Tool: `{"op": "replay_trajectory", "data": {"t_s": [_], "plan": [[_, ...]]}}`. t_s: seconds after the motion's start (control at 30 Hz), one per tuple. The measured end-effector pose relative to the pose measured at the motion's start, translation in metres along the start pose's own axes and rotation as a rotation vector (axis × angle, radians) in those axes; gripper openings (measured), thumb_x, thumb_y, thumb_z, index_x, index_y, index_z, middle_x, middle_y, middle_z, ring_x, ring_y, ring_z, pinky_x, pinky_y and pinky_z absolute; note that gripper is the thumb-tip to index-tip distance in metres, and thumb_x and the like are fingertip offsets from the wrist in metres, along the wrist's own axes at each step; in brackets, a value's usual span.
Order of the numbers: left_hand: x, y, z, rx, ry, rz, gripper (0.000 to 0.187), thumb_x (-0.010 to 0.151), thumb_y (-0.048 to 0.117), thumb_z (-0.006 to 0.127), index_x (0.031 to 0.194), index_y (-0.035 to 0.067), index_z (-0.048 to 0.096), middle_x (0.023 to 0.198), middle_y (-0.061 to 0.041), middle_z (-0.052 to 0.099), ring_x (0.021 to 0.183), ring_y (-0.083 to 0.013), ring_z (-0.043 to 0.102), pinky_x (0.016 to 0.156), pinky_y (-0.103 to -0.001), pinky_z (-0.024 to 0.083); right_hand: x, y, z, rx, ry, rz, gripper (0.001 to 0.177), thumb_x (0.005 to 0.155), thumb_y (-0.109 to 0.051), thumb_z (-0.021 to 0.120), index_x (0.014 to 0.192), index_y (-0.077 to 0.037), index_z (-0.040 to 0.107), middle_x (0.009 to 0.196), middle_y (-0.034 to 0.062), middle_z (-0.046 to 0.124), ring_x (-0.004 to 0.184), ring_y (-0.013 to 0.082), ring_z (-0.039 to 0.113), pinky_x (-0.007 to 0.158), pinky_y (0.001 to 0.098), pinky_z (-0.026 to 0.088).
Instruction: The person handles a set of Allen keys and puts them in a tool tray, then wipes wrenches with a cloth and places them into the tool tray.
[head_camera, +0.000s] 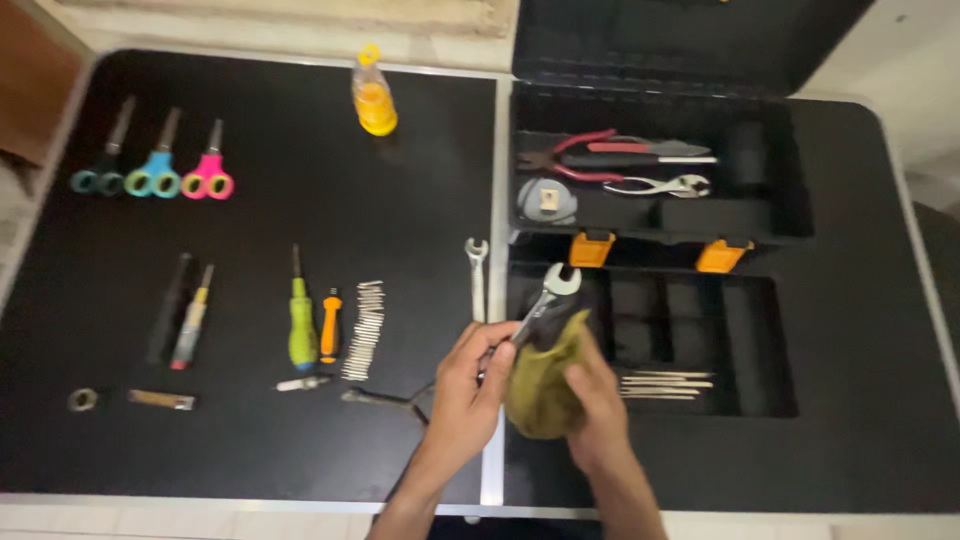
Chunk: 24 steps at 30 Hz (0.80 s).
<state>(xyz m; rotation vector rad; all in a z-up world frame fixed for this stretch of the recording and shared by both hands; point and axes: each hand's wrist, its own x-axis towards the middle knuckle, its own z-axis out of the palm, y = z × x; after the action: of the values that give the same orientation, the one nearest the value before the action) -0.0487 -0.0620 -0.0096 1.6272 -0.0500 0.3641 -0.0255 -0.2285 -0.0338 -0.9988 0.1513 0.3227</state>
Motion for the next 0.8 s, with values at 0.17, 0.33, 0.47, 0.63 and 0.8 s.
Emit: {"op": "replay_trajectory", "data": {"t_s": [0.17,0.33,0.47,0.63,0.8], "plan": [[-0.003,0.001,0.008,0.03,0.093,-0.214,0.012,0.098,0.007,0.063,0.108,-0.001,0.062,0.083,-0.008,0.068,0.071,-0.0121,0.066,0.061,-0.026,0.052,0.012,0.006,0.006,-0.242,-0.142,-0.027,0.043,0.101,-0.027,0.052,0.132,0.0,0.063,0.115,0.0079,0.072,0.105,0.0148,0.067,0.094,0.0281,0.052],[0.0,0.016,0.006,0.109,-0.033,-0.161,0.009,0.101,0.006,0.066,0.105,-0.001,0.063,0.093,-0.015,0.075,0.084,-0.019,0.077,0.075,-0.03,0.059,0.032,0.015,0.006,-0.309,0.186,-0.09,0.02,0.102,-0.025,0.06,0.098,-0.006,0.067,0.084,-0.0012,0.066,0.072,0.0063,0.059,0.063,0.0228,0.048],[-0.003,0.035,0.011,0.024,-0.174,-0.305,0.022,0.098,0.01,0.065,0.117,0.001,0.062,0.096,-0.016,0.075,0.084,-0.0242,0.077,0.071,-0.032,0.058,0.043,0.0,0.001,-0.132,0.264,-0.131,0.026,0.107,-0.032,0.057,0.094,-0.01,0.062,0.077,-0.0036,0.058,0.063,0.0066,0.054,0.054,0.0241,0.045],[-0.006,0.023,0.008,0.007,-0.201,-0.26,0.02,0.103,0.009,0.061,0.12,0.0,0.057,0.095,-0.017,0.075,0.087,-0.0235,0.078,0.071,-0.033,0.058,0.039,-0.001,0.009,-0.077,0.355,-0.178,0.031,0.108,-0.035,0.054,0.092,-0.01,0.061,0.078,-0.0029,0.061,0.065,0.0066,0.057,0.055,0.0247,0.047],[-0.005,0.003,0.01,0.032,-0.028,-0.133,0.009,0.106,0.005,0.056,0.113,0.0,0.055,0.088,-0.014,0.071,0.075,-0.0214,0.071,0.067,-0.032,0.054,0.024,0.007,0.03,-0.363,0.17,-0.184,0.015,0.099,-0.018,0.065,0.098,-0.004,0.068,0.086,0.0002,0.068,0.074,0.0065,0.061,0.066,0.0239,0.05]]}}
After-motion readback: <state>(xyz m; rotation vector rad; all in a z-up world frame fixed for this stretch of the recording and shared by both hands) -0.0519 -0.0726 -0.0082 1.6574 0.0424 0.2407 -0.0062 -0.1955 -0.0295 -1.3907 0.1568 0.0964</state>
